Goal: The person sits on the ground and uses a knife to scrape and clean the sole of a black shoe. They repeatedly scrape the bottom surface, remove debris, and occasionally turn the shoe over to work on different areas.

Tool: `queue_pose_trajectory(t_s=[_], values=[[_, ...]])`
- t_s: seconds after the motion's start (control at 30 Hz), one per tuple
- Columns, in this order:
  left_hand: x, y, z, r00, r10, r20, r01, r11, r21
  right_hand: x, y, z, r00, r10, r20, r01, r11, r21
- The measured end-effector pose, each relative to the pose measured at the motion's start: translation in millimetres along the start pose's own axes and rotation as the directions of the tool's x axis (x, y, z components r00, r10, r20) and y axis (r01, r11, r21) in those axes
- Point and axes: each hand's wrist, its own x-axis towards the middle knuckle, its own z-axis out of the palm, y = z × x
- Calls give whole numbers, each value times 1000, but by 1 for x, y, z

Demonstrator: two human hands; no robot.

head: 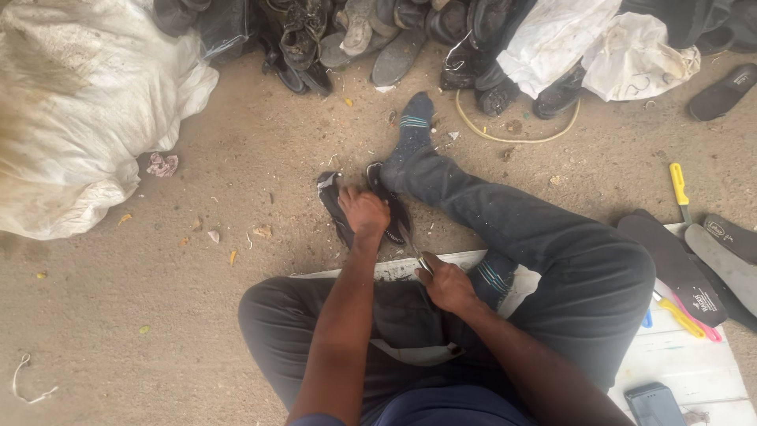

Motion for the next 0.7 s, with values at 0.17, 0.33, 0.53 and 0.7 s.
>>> queue_pose_trajectory(t_s=[0.17,0.33,0.53,0.7], values=[[-4,-17,-43,926,-359,-118,287,872,-397,0,18,-3,998,-58,-10,58,998,35],[18,73,-95,858,-488,-161,-317,-255,-913,16,28,16,993,-28,115,24,999,43],[17,210,-115,745,660,-98,-446,384,-808,20,35,20,983,-177,45,176,984,20],[33,68,-86,993,-16,117,28,994,-106,12,22,-2,993,-64,-96,80,980,183]])
